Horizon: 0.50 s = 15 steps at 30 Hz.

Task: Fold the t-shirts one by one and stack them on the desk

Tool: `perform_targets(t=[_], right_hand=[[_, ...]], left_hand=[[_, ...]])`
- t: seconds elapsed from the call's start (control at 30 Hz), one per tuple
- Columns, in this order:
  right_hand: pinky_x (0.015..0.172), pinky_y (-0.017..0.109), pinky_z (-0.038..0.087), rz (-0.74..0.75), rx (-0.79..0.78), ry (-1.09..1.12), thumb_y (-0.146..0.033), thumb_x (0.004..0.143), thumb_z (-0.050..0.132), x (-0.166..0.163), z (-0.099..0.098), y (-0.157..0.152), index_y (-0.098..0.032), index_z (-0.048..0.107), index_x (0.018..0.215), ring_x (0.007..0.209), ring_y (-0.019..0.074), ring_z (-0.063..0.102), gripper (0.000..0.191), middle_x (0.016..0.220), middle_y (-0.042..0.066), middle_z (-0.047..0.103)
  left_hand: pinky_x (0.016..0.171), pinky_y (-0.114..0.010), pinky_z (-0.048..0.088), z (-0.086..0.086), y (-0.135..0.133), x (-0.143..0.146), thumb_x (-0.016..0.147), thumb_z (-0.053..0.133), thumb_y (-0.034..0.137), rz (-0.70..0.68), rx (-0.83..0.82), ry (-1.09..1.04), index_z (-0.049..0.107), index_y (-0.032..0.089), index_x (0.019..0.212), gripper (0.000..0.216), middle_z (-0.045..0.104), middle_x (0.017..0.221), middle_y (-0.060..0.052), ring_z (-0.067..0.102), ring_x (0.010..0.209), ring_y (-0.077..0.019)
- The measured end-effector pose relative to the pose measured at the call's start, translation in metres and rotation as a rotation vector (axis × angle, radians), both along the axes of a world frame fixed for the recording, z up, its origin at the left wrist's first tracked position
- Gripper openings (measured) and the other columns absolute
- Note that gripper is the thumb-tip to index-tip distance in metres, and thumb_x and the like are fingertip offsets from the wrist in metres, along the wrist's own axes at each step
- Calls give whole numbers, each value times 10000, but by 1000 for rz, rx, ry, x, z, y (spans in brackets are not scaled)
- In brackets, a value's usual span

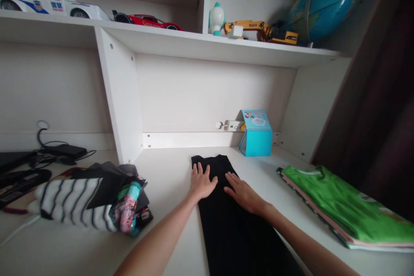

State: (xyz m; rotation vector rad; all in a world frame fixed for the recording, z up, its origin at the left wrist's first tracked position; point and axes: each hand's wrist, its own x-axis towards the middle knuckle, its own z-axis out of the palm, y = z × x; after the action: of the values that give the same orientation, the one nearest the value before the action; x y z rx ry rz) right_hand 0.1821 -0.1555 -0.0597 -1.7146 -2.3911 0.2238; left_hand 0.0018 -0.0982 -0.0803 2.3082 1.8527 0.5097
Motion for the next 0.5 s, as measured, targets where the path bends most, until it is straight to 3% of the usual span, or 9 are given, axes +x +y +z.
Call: perform_targets(t=[0.1, 0.23, 0.37, 0.5], right_hand=[[1073, 415, 208, 106, -32, 7, -538, 886, 262, 28, -1, -88, -224, 138, 1401, 1334, 203, 127, 617, 1455, 29, 136], [989, 447, 349, 192, -9, -51, -467, 866, 395, 66, -26, -176, -346, 77, 1368, 1285, 259, 220, 606, 1422, 1, 165], [892, 478, 437, 104, 167, -113, -361, 848, 460, 75, -55, -214, -404, 79, 1351, 1219, 296, 341, 632, 1383, -9, 244], [898, 519, 417, 19, 276, -127, -312, 773, 531, 57, -56, -225, -313, 96, 1374, 1235, 330, 313, 741, 1390, 38, 218]], left_hand=[[1040, -474, 149, 0, 3, -1, 804, 295, 594, -8, -11, 14, 283, 175, 1381, 714, 164, 1465, -146, 71, 1329, -370], [1029, -470, 186, 4, 3, -1, 813, 322, 582, -21, 9, 33, 333, 178, 1358, 679, 224, 1447, -154, 120, 1322, -372], [1023, -447, 227, 13, -8, 2, 875, 313, 452, -23, 127, 43, 442, 156, 1280, 519, 332, 1401, -151, 240, 1299, -329], [1045, -406, 218, 23, -38, 11, 905, 275, 273, -55, 190, 42, 424, 118, 1280, 432, 351, 1387, -155, 268, 1298, -260]])
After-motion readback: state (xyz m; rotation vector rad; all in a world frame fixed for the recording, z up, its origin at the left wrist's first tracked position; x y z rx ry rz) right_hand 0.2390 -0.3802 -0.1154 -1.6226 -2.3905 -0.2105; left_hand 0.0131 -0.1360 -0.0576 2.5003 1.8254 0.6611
